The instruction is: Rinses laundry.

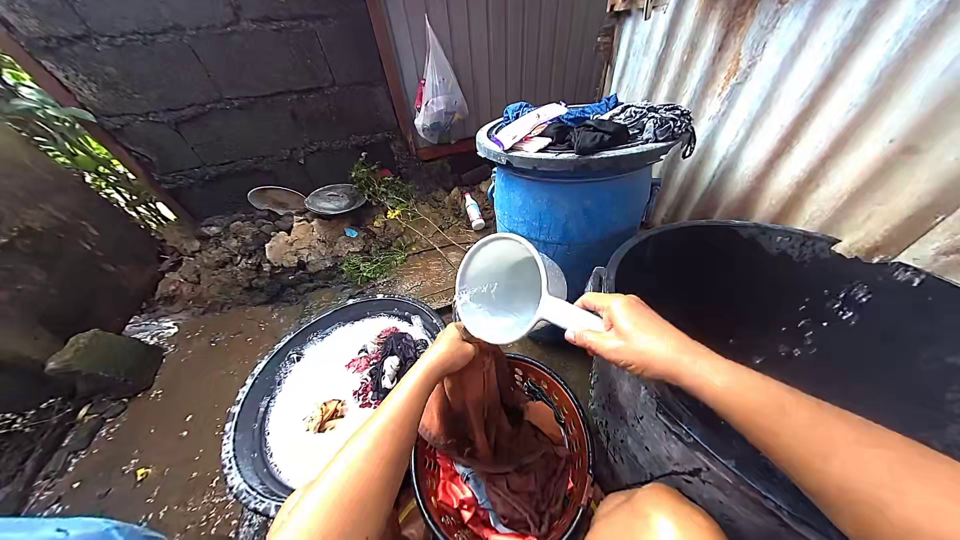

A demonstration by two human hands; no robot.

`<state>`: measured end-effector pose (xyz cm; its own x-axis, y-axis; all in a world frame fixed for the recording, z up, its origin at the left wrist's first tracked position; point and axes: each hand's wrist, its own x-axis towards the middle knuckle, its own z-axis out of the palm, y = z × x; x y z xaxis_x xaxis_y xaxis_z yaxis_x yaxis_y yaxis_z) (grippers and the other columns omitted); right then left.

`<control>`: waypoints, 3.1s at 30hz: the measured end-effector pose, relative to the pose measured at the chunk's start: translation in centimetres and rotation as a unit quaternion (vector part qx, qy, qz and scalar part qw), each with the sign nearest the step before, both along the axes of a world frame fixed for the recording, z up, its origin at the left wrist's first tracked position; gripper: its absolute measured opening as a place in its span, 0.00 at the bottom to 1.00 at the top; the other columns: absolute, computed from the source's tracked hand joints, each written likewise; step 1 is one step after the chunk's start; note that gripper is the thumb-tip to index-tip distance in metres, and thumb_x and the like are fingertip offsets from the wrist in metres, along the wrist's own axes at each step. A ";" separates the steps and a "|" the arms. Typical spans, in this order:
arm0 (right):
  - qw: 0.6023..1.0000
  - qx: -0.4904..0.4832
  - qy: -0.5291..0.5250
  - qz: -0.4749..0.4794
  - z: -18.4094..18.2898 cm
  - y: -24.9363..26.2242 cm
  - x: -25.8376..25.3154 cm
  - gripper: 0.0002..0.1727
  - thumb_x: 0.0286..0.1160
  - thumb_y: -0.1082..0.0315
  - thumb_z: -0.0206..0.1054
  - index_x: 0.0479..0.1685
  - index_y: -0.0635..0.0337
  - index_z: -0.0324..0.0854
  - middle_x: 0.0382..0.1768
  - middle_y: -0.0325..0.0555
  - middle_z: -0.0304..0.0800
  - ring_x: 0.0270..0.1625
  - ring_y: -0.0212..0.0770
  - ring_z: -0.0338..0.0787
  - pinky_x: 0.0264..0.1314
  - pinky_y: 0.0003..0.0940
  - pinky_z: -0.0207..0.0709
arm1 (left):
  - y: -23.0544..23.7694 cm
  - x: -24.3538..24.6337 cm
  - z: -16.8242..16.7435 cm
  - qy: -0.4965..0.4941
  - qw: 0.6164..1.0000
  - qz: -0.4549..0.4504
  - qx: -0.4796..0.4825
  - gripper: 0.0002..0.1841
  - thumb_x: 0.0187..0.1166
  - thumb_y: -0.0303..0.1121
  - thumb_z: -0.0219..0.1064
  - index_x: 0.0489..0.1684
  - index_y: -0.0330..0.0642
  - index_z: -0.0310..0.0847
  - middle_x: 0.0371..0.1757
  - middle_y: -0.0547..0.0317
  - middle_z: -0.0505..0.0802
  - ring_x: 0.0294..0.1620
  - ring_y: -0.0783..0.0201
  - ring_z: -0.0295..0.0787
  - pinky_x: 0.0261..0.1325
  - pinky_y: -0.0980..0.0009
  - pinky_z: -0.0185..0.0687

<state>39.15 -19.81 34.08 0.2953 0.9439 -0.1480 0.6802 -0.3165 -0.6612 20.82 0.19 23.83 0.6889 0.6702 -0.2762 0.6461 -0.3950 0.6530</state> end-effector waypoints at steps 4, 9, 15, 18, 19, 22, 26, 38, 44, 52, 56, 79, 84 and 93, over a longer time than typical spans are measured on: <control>0.984 -0.111 -0.126 0.058 -1.9 1.9 -1.5 0.22 0.88 0.58 0.60 0.67 0.68 0.77 0.51 0.66 0.88 0.60 0.64 0.87 0.64 0.62 0.75 | 0.2 1.7 -1.5 0.229 0.972 -0.044 0.036 0.29 0.70 0.35 0.78 0.64 0.21 0.78 0.71 0.26 0.81 0.77 0.35 0.75 0.78 0.40 0.68; 0.955 -0.190 -0.213 0.085 -3.6 2.5 -2.4 0.20 0.91 0.59 0.55 0.67 0.68 0.73 0.52 0.67 0.88 0.62 0.66 0.87 0.62 0.62 0.76 | 0.0 2.2 -7.7 0.229 0.957 -0.178 -0.009 0.23 0.76 0.27 0.70 0.72 0.34 0.81 0.76 0.32 0.81 0.82 0.35 0.70 0.84 0.36 0.58; 0.945 -0.183 -0.244 0.118 -3.9 2.3 -3.3 0.19 0.93 0.63 0.50 0.68 0.69 0.73 0.51 0.66 0.88 0.57 0.66 0.89 0.56 0.59 0.78 | -2.1 4.1 -10.9 0.324 0.922 -0.206 0.042 0.25 0.79 0.35 0.68 0.72 0.29 0.77 0.77 0.29 0.78 0.82 0.32 0.68 0.81 0.32 0.60; 0.943 -0.175 -0.252 0.128 -4.0 2.3 -3.4 0.18 0.92 0.66 0.48 0.66 0.70 0.74 0.49 0.67 0.88 0.55 0.66 0.90 0.53 0.59 0.78 | -1.7 4.7 -10.8 0.305 0.928 -0.198 0.076 0.23 0.84 0.39 0.62 0.68 0.30 0.81 0.74 0.32 0.82 0.82 0.35 0.71 0.83 0.36 0.58; 0.943 -0.175 -0.252 0.128 -4.0 2.4 -3.4 0.18 0.92 0.67 0.48 0.65 0.70 0.74 0.49 0.67 0.88 0.54 0.66 0.90 0.53 0.59 0.78 | -1.4 4.6 -10.9 0.297 0.932 -0.191 0.083 0.23 0.84 0.41 0.62 0.68 0.32 0.82 0.74 0.33 0.83 0.82 0.36 0.72 0.83 0.35 0.59; 0.944 -0.172 -0.255 0.121 -4.1 2.6 -3.3 0.18 0.93 0.67 0.47 0.66 0.68 0.75 0.49 0.66 0.88 0.54 0.66 0.90 0.52 0.58 0.79 | -0.7 3.0 -13.6 0.282 0.943 -0.164 0.058 0.32 0.77 0.51 0.69 0.80 0.46 0.76 0.81 0.34 0.77 0.87 0.33 0.64 0.81 0.29 0.59; 0.944 -0.161 -0.263 0.114 -4.2 2.9 -3.1 0.18 0.93 0.66 0.47 0.68 0.65 0.75 0.48 0.64 0.88 0.51 0.64 0.91 0.50 0.56 0.79 | -4.3 -0.6 -18.7 0.343 0.928 -0.139 0.034 0.46 0.72 0.55 0.74 0.94 0.68 0.54 0.93 0.37 0.59 0.92 0.28 0.46 0.75 0.21 0.58; 0.896 0.238 -0.338 -0.160 -1.1 -1.6 1.1 0.16 0.82 0.62 0.65 0.56 0.68 0.79 0.26 0.61 0.85 0.24 0.66 0.88 0.20 0.60 0.74 | -4.6 -3.7 -2.9 -0.185 0.978 0.078 0.049 0.17 0.59 0.32 0.76 0.45 0.34 0.85 0.39 0.54 0.91 0.45 0.62 0.89 0.53 0.56 0.83; 0.926 0.107 -0.254 -0.258 1.0 -11.9 16.1 0.27 0.73 0.53 0.68 0.52 0.75 0.78 0.32 0.78 0.83 0.33 0.79 0.84 0.33 0.80 0.70 | -6.1 -5.6 10.6 -0.433 0.871 0.006 0.230 0.16 0.59 0.33 0.77 0.43 0.59 0.80 0.40 0.86 0.89 0.45 0.86 0.88 0.48 0.82 0.87; 0.885 -0.343 -0.042 -0.311 -4.8 -10.1 17.7 0.15 0.86 0.64 0.65 0.46 0.73 0.78 0.25 0.53 0.79 0.22 0.40 0.76 0.31 0.36 0.73 | -5.8 -0.5 -2.5 0.116 0.989 -0.025 0.091 0.27 0.72 0.37 0.73 0.73 0.41 0.79 0.69 0.36 0.84 0.69 0.39 0.83 0.67 0.39 0.78; 0.864 -0.421 -0.101 -0.258 -11.8 -8.5 17.8 0.22 0.83 0.67 0.67 0.60 0.83 0.76 0.56 0.74 0.83 0.57 0.62 0.86 0.64 0.57 0.76 | -10.0 -0.7 -13.3 0.282 0.946 -0.134 0.089 0.29 0.75 0.27 0.69 0.80 0.37 0.74 0.90 0.31 0.62 0.87 0.28 0.58 0.77 0.29 0.61; 0.855 -0.204 0.222 -0.422 -11.0 -3.2 10.3 0.14 0.90 0.62 0.59 0.59 0.64 0.74 0.27 0.38 0.73 0.19 0.28 0.70 0.23 0.23 0.68 | -8.9 -1.6 -17.8 0.163 0.981 0.028 -0.103 0.22 0.91 0.41 0.52 0.75 0.38 0.77 0.70 0.35 0.87 0.75 0.39 0.81 0.75 0.37 0.72; 0.878 -0.073 0.197 -0.431 -6.7 -5.0 13.8 0.13 0.89 0.63 0.61 0.45 0.66 0.74 0.19 0.36 0.70 0.13 0.24 0.67 0.16 0.17 0.63 | -8.1 -2.8 -8.7 -0.124 0.980 0.136 -0.072 0.08 0.75 0.30 0.64 0.28 0.37 0.82 0.28 0.54 0.84 0.35 0.58 0.82 0.44 0.53 0.77; 0.837 0.168 0.213 -0.475 0.7 -10.1 14.1 0.09 0.87 0.64 0.62 0.41 0.60 0.76 0.19 0.33 0.75 0.13 0.21 0.68 0.15 0.15 0.63 | -7.7 -3.5 13.2 -0.519 0.834 0.118 0.147 0.18 0.72 0.22 0.61 0.17 0.61 0.71 0.17 0.83 0.80 0.18 0.83 0.75 0.26 0.82 0.77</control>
